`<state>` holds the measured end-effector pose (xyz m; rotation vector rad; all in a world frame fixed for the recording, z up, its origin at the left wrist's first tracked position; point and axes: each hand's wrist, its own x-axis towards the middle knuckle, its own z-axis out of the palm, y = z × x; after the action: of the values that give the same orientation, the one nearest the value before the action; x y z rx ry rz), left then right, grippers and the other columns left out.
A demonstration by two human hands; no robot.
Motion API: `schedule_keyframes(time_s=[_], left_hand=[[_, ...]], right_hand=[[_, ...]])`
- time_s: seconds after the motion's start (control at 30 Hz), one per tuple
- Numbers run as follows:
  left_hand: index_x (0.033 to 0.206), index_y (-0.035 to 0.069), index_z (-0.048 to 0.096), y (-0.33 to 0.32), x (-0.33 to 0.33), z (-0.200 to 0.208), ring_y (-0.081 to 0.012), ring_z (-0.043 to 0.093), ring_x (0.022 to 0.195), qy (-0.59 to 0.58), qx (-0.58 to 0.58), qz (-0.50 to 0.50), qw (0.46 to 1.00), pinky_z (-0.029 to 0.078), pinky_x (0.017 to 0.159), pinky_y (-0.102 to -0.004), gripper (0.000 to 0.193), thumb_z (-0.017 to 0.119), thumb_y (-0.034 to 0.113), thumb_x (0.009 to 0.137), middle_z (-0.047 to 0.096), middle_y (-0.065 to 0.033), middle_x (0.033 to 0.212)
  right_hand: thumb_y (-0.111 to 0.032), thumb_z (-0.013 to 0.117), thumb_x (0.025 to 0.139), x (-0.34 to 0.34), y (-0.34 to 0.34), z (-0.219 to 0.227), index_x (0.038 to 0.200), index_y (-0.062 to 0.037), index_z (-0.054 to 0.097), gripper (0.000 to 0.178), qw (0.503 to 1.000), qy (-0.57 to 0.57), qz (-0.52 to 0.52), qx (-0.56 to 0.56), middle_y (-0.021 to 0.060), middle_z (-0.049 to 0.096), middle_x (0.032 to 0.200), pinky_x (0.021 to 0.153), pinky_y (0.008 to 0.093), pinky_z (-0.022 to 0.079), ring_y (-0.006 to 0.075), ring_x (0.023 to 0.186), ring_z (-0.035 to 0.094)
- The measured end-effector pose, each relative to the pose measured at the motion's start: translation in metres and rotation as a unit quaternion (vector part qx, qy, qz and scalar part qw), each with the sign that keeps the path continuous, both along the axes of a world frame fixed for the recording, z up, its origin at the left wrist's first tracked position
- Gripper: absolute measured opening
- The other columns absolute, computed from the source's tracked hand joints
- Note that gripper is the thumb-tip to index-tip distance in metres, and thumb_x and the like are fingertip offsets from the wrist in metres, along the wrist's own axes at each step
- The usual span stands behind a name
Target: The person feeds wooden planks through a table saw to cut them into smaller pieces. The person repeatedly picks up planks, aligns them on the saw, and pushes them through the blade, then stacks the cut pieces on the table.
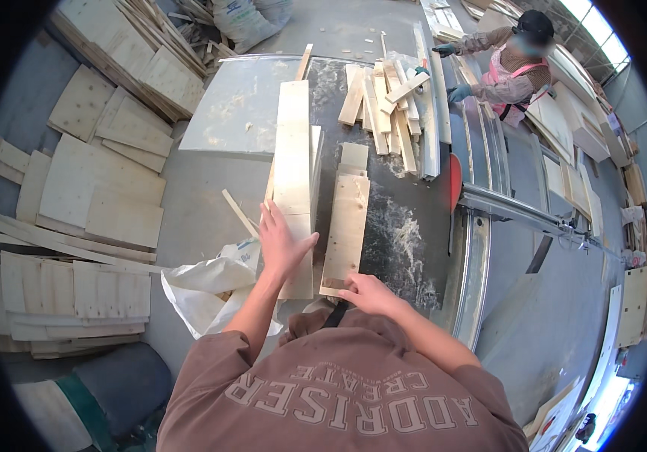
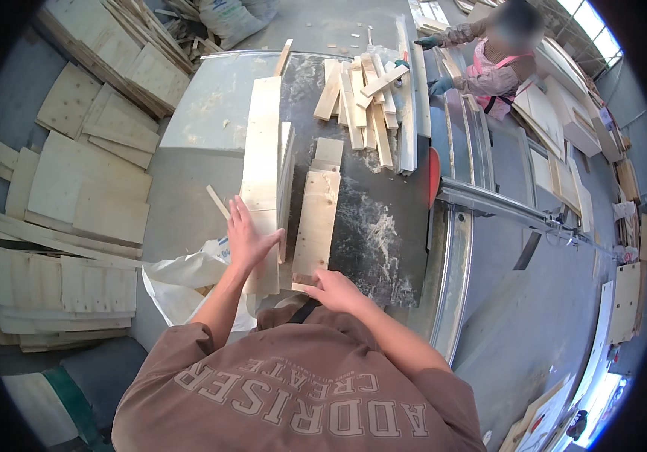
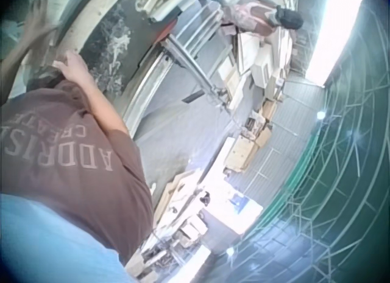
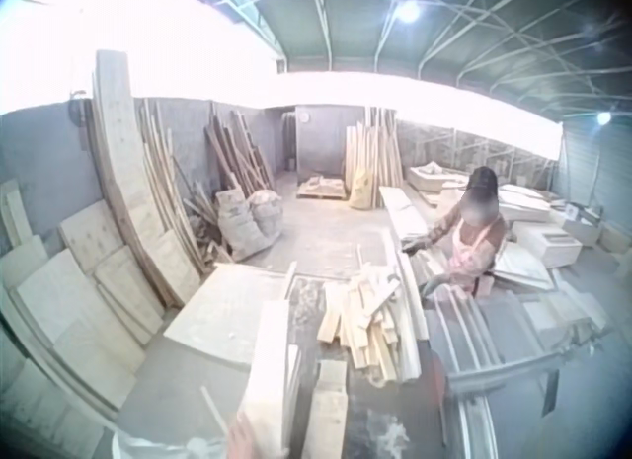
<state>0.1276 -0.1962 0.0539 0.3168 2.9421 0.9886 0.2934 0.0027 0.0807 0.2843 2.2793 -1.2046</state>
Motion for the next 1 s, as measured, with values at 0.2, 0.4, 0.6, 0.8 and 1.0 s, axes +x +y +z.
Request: schedule_keyframes(time_s=[0.2, 0.4, 0.6, 0.8, 1.0], left_hand=[[0.162, -0.004, 0.034, 0.008, -0.003, -0.001, -0.0458, 0.047, 0.146, -0.019, 0.03, -0.008, 0.999, 0.041, 0.123, -0.0485, 0.107, 0.089, 0.026, 0.075, 0.045, -0.0289, 0.159], [0.154, 0.001, 0.043, -0.002, 0.014, -0.013, -0.0448, 0.05, 0.14, -0.011, 0.049, -0.013, 0.999, 0.044, 0.119, -0.05, 0.095, 0.085, 0.024, 0.072, 0.051, -0.0248, 0.15], [0.157, -0.001, 0.04, -0.005, 0.03, -0.009, -0.0455, 0.045, 0.148, -0.047, 0.047, -0.048, 0.997, 0.04, 0.124, -0.0502, 0.103, 0.089, 0.029, 0.072, 0.045, -0.0268, 0.16], [0.161, -0.003, 0.038, 0.021, 0.053, -0.008, -0.048, 0.04, 0.151, 0.067, -0.095, -0.019, 0.993, 0.033, 0.126, -0.0561, 0.1, 0.089, 0.028, 0.081, 0.04, -0.0304, 0.166], [0.15, -0.006, 0.055, 0.078, 0.106, -0.007, -0.0466, 0.049, 0.146, 0.002, -0.001, -0.172, 0.985, 0.041, 0.122, -0.053, 0.073, 0.084, 0.027, 0.091, 0.056, -0.0304, 0.153]], right_hand=[[-0.032, 0.075, 0.102, 0.06, 0.043, -0.027, 0.113, 0.0008, 0.068, 0.036, 0.995, -0.009, -0.087, 0.04, 0.0172, 0.078, 0.097, 0.08, 0.0444, 0.058, 0.0326, 0.09, 0.075], [-0.028, 0.076, 0.1, 0.106, 0.063, -0.051, 0.111, 0.0025, 0.069, 0.033, 0.99, 0.014, -0.123, 0.061, 0.0159, 0.078, 0.092, 0.078, 0.0413, 0.058, 0.0272, 0.084, 0.076], [-0.028, 0.073, 0.099, 0.137, 0.074, -0.062, 0.108, -0.0027, 0.067, 0.027, 0.987, 0.024, -0.15, 0.059, 0.0201, 0.077, 0.098, 0.083, 0.0518, 0.057, 0.0411, 0.094, 0.073], [-0.016, 0.063, 0.094, 0.157, 0.083, -0.066, 0.1, -0.0037, 0.064, 0.013, 0.982, 0.061, -0.169, 0.054, 0.0213, 0.074, 0.095, 0.085, 0.0555, 0.055, 0.044, 0.097, 0.071], [-0.018, 0.065, 0.093, 0.181, 0.092, -0.073, 0.1, -0.0042, 0.067, 0.015, 0.979, 0.058, -0.185, 0.059, 0.0203, 0.076, 0.097, 0.087, 0.0541, 0.056, 0.0431, 0.098, 0.072]])
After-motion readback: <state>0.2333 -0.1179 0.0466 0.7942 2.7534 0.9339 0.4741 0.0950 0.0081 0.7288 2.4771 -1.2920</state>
